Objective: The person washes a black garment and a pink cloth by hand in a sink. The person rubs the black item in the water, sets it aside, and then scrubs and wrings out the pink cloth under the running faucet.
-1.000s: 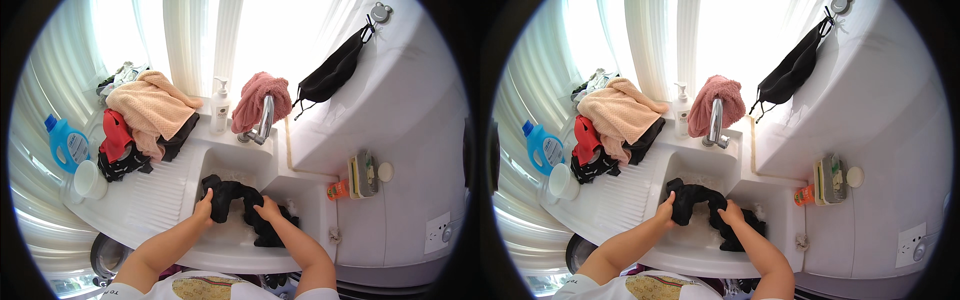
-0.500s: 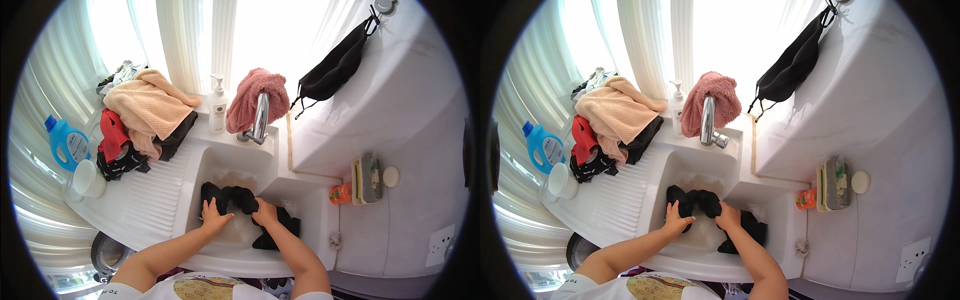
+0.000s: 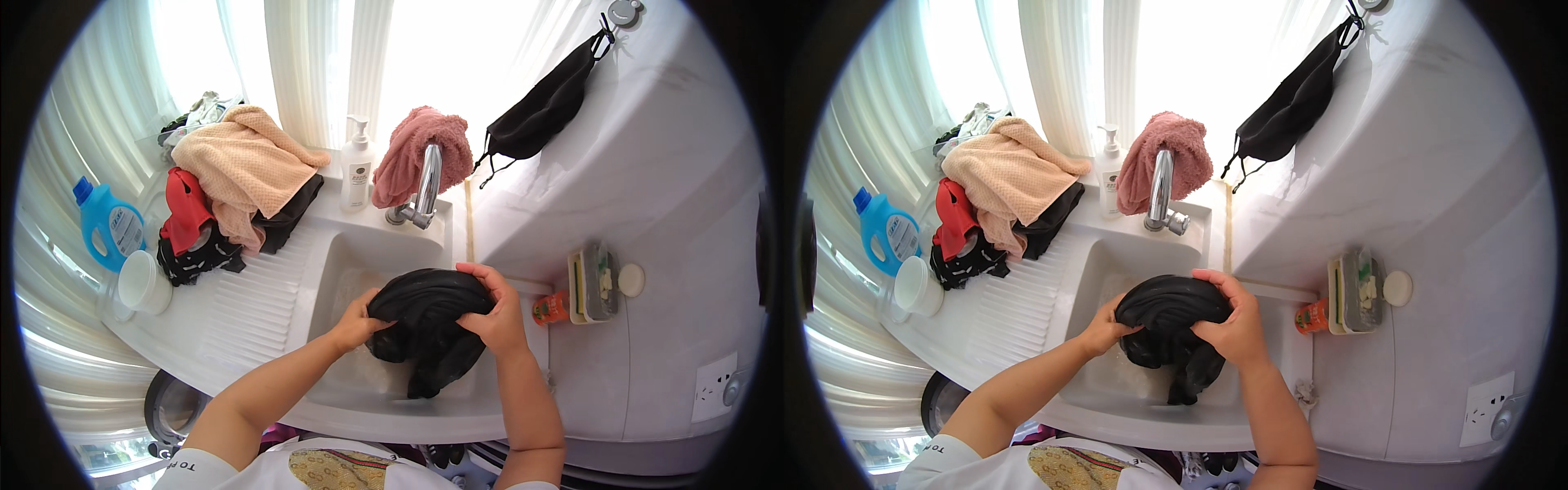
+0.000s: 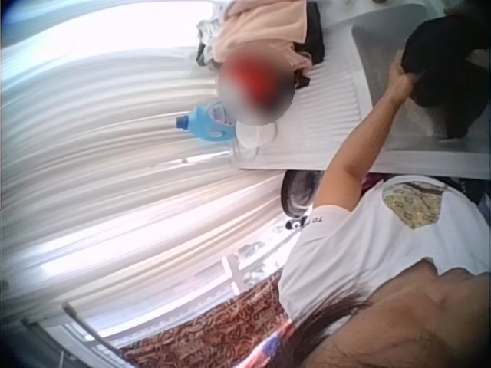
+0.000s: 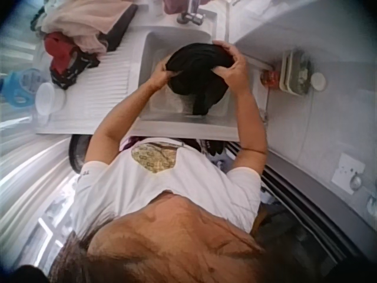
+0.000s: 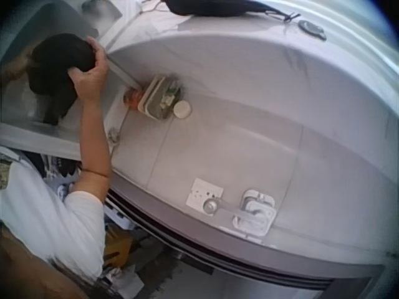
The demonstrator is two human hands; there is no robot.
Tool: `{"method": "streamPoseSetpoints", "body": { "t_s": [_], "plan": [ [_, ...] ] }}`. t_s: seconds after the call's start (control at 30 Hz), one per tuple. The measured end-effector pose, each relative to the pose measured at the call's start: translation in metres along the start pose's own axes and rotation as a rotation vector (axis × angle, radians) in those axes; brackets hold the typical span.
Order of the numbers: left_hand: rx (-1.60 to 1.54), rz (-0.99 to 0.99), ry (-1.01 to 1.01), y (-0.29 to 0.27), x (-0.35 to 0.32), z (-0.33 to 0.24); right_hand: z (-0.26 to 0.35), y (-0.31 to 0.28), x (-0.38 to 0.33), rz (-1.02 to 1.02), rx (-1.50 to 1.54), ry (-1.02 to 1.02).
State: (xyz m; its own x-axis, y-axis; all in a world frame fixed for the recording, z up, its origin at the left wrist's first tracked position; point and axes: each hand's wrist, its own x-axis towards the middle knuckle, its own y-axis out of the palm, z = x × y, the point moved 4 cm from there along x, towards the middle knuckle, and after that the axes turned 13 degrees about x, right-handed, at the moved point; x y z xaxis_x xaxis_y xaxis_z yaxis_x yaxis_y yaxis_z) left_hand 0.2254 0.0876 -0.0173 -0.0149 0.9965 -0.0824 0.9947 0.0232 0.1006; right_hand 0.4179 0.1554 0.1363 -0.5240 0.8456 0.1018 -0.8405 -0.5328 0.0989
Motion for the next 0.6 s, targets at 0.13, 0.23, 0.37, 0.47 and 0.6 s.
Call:
{"method": "streamPoseSetpoints", "body": {
  "t_s": [0.13, 0.23, 0.37, 0.47, 0.6],
  "plan": [
    [-0.133, -0.203, -0.316, -0.023, 0.001, 0.026, -0.061, -0.014, 0.005, -0.02, -0.168, 0.211],
    [-0.049, -0.332, -0.653, -0.039, -0.002, 0.067, -0.119, -0.007, 0.002, 0.04, -0.476, 0.277],
    [0.859, -0.341, -0.605, -0.036, -0.002, 0.089, -0.226, 0.0, -0.015, 0.124, -0.861, 0.463],
    [1.476, 0.107, -0.599, -0.012, -0.009, 0.082, -0.26, 0.022, -0.026, 0.298, -1.134, 0.572],
    [1.677, 0.215, -0.49, 0.002, -0.011, 0.106, -0.29, 0.037, -0.025, 0.284, -1.341, 0.495]
  ]
}}
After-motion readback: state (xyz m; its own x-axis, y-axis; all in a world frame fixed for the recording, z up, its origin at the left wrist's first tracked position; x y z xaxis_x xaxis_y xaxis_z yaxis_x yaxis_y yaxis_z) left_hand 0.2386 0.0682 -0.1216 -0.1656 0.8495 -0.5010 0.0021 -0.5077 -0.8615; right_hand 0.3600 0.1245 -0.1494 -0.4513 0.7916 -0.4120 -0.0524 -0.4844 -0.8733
